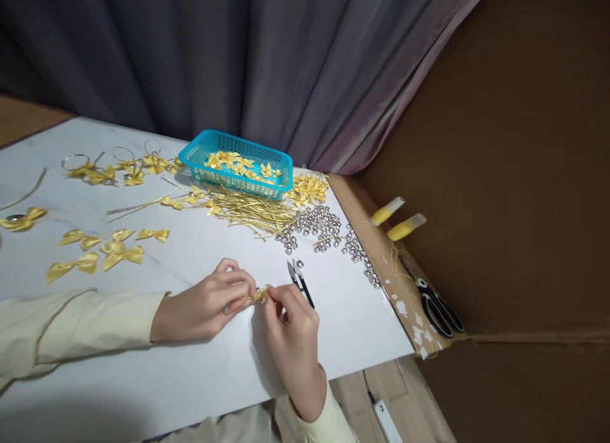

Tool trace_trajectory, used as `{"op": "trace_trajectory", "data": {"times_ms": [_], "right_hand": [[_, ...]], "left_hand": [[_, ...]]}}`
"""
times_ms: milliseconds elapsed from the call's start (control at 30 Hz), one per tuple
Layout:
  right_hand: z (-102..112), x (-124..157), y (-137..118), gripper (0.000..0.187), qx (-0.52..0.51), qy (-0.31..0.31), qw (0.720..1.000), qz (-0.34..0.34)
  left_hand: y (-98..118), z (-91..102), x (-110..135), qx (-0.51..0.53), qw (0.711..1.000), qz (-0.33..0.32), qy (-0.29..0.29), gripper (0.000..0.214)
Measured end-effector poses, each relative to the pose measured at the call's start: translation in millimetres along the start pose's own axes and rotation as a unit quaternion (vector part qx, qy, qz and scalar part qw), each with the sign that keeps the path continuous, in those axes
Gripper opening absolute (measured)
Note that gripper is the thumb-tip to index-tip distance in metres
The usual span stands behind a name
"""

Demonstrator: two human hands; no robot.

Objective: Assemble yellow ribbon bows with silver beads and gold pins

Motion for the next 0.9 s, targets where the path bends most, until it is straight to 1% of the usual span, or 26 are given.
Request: {"op": "trace_trajectory", "data": {"times_ms": [67, 233, 467, 567, 700, 900], "right_hand": [[0, 1, 0, 0.014, 0.007, 0.006, 1.000, 0.003], [0, 0, 0, 0.014, 0.006, 0.001, 1.000, -0.002], [6, -1, -2, 0.014, 0.020, -0.024, 1.000, -0.006], [6, 0, -5, 0.014, 0.013, -0.029, 0.999, 0.003], [5, 2, -7, 0.015, 0.020, -0.022, 0.999, 0.025], [4, 5, -11, 0.015, 0.046, -0.001, 0.997, 0.064]], "left_hand": [[1, 0.4, 0, -0.001, 1.000, -0.001, -0.002, 0.024], [1, -0.5, 0, 0.006, 1.000, 0.003, -0.008, 0.024], [-8, -3.9, 2, 0.024, 0.999, 0.036, 0.005, 0.028], [-9, -4.0, 2, 0.031, 0.999, 0.042, 0.001, 0.029], [-5, -2.9, 0, 0.035, 0.999, 0.030, -0.015, 0.028], [0, -1.5, -2, 0.036, 0.999, 0.029, -0.020, 0.027]]}}
Point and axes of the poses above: each hand's wrist, its own x-axis away from the middle knuckle, its own z-axis out of the back of the hand, y = z × x, the point moved 7 cm from there along -x, towards the middle knuckle, and after that the axes turned 4 degrees about y, right-handed, at the moved point
